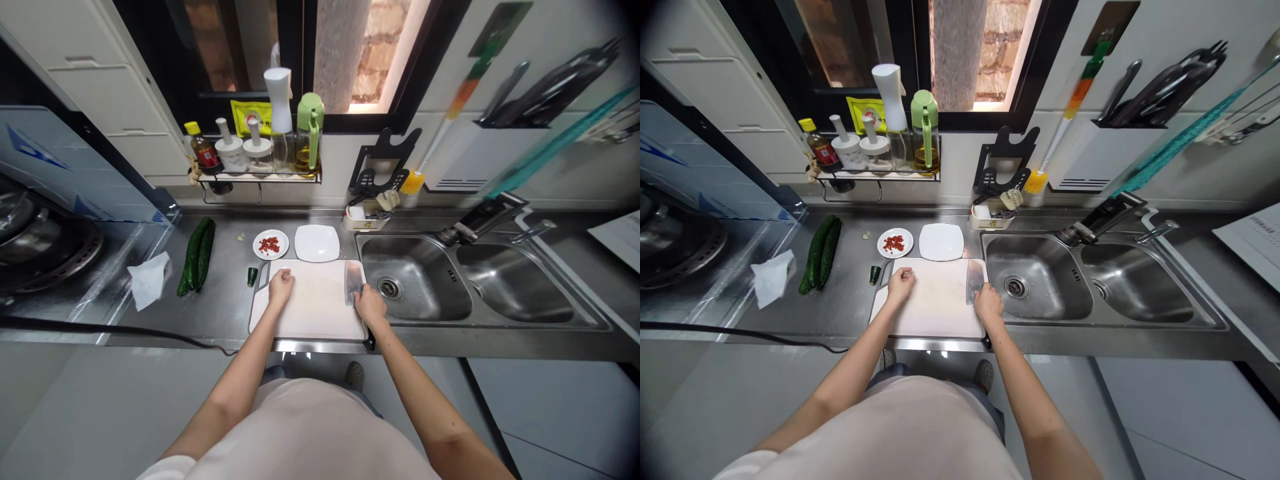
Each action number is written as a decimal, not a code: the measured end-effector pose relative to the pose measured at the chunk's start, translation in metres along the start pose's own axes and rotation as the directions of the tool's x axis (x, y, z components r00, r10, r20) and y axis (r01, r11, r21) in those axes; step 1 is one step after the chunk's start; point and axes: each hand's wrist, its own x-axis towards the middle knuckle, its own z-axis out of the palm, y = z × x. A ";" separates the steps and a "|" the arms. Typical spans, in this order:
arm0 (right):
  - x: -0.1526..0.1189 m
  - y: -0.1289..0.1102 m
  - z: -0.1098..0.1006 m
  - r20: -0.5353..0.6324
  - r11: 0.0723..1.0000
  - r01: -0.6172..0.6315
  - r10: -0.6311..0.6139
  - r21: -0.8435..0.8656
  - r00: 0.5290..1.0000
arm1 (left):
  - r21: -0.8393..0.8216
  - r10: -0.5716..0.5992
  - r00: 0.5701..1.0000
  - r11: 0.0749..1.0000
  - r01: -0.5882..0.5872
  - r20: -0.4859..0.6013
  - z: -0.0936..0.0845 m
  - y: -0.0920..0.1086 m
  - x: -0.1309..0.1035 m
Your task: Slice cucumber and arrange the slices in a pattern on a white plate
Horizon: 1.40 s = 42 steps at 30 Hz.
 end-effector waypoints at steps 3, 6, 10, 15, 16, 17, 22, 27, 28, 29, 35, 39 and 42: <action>0.001 -0.001 -0.005 -0.021 1.000 -0.004 0.003 -0.025 1.000 | 0.029 -0.027 1.000 0.999 0.027 0.002 0.010 0.010 0.017; 0.010 -0.006 -0.015 -0.074 0.999 0.033 -0.035 -0.022 0.997 | 0.078 -0.059 0.998 0.995 0.058 0.008 0.016 0.021 0.037; 0.036 -0.020 -0.025 -0.148 0.987 0.154 -0.147 0.039 0.978 | 0.112 -0.120 0.993 0.987 0.117 0.020 0.024 0.027 0.060; 0.080 -0.045 -0.025 -0.130 0.962 0.216 -0.196 0.166 0.972 | 0.103 -0.155 0.987 0.983 0.150 0.044 0.034 0.026 0.075; 0.089 -0.049 -0.023 -0.113 0.954 0.220 -0.200 0.204 0.973 | 0.098 -0.153 0.987 0.984 0.148 0.049 0.036 0.025 0.076; 0.097 -0.054 -0.022 -0.087 0.946 0.210 -0.194 0.247 0.977 | 0.091 -0.152 0.987 0.985 0.146 0.054 0.038 0.025 0.078; 0.125 -0.071 -0.016 0.017 0.860 0.047 -0.065 0.509 0.998 | 0.051 -0.147 0.985 0.988 0.143 0.088 0.045 0.024 0.083; 0.135 -0.080 -0.010 0.087 0.811 -0.049 -0.002 0.583 0.996 | 0.029 -0.145 0.985 0.989 0.143 0.088 0.049 0.024 0.086; 0.136 -0.082 -0.010 0.102 0.799 -0.068 0.008 0.598 0.995 | 0.027 -0.149 0.985 0.989 0.147 0.083 0.050 0.024 0.086; 0.137 -0.083 -0.009 0.117 0.786 -0.086 0.018 0.612 0.993 | 0.027 -0.155 0.985 0.988 0.153 0.079 0.050 0.024 0.087; 0.144 -0.089 -0.009 0.171 0.715 -0.165 0.064 0.679 0.983 | 0.035 -0.201 0.978 0.979 0.199 0.058 0.051 0.027 0.090; 0.144 -0.088 -0.009 0.184 0.663 -0.199 0.094 0.722 0.978 | 0.025 -0.200 0.978 0.980 0.198 0.053 0.050 0.030 0.092; 0.139 -0.086 -0.009 0.194 0.620 -0.218 0.107 0.754 0.975 | 0.013 -0.182 0.982 0.983 0.182 0.057 0.050 0.030 0.090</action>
